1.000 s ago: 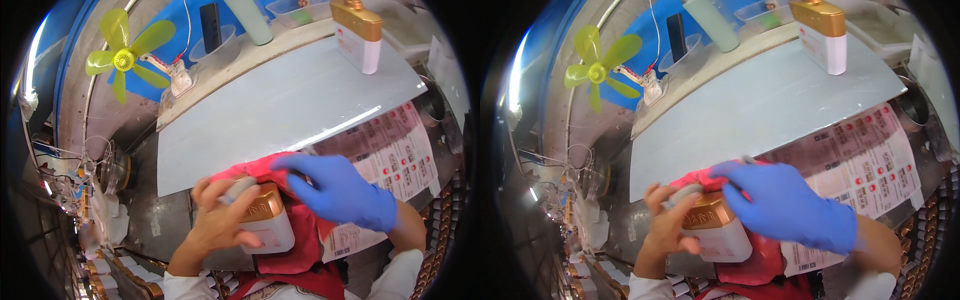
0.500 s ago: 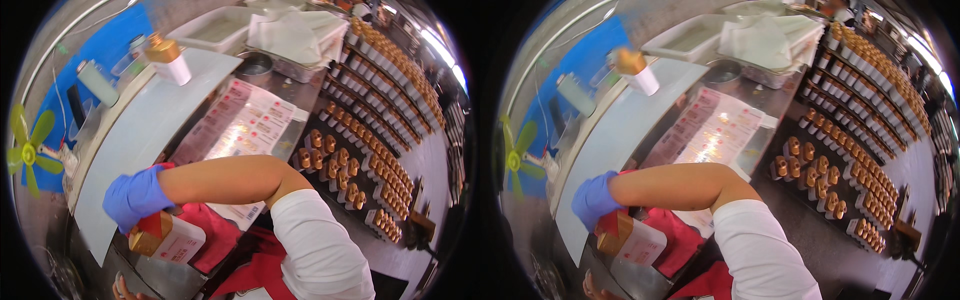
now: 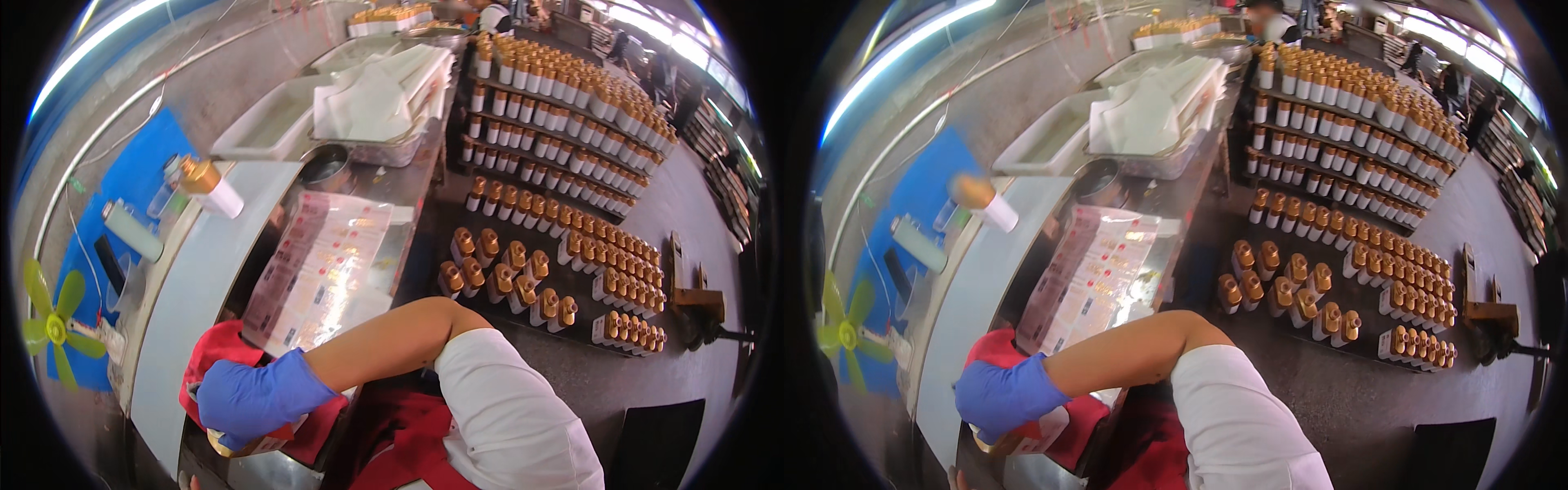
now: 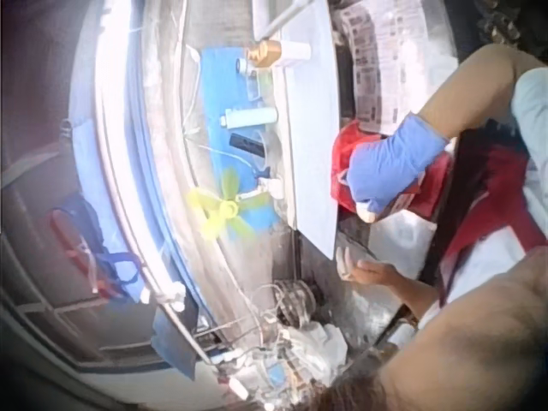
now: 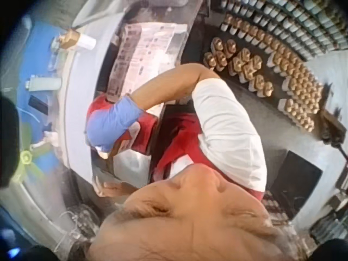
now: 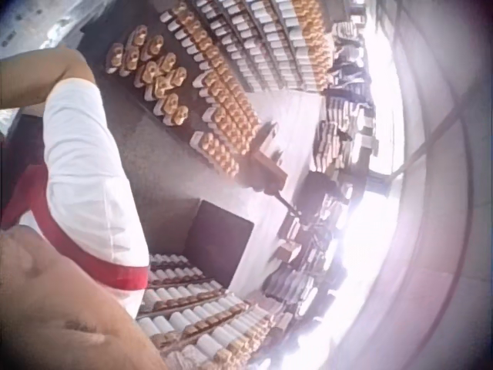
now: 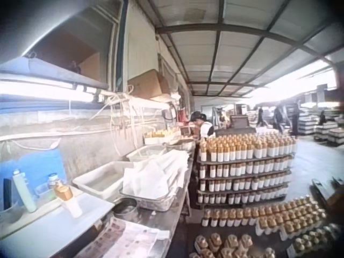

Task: The person applies adhesive labels to the sides of gold and white bottles. They peel labels from a sheet, align them on the bottle, and smooth them down with their gloved hands. The person handles the bottles one at a time, rotating them to apply labels to different sides.

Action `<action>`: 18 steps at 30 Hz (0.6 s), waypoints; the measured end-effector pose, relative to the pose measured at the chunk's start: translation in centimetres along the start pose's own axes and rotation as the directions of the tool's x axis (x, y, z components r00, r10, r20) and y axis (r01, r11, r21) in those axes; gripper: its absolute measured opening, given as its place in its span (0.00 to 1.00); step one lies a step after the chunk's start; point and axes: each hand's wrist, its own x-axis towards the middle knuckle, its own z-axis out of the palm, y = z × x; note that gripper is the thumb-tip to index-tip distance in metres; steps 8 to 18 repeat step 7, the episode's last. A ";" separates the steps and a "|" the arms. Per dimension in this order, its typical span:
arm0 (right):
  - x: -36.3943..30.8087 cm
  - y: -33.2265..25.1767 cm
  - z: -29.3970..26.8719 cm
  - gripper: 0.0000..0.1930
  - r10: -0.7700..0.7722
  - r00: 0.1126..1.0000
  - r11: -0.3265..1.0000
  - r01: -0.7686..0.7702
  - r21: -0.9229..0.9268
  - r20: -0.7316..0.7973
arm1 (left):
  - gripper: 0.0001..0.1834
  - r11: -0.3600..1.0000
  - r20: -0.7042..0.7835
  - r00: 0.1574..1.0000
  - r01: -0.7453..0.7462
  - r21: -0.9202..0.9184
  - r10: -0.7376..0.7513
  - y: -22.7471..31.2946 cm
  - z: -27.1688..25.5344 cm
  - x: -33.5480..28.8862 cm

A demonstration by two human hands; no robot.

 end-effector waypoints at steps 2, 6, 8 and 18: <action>-1.5 -0.9 -1.1 0.13 -0.047 0.969 0.898 -0.066 -0.434 -0.244 | 0.23 0.999 -0.004 0.999 -0.050 0.006 0.050 0.2 -0.5 0.4; -6.1 -0.6 -9.7 0.14 0.305 0.951 0.951 -0.306 0.034 0.045 | 0.22 0.991 0.019 0.998 -0.064 -0.117 0.067 -1.1 0.3 0.9; -7.1 -0.3 -13.9 0.15 0.361 0.909 0.877 -0.408 0.256 0.210 | 0.22 0.988 0.012 0.997 -0.073 -0.138 0.076 -1.1 0.4 1.1; -7.1 -0.3 -13.9 0.15 0.361 0.909 0.877 -0.408 0.256 0.210 | 0.22 0.988 0.012 0.997 -0.073 -0.138 0.076 -1.1 0.4 1.1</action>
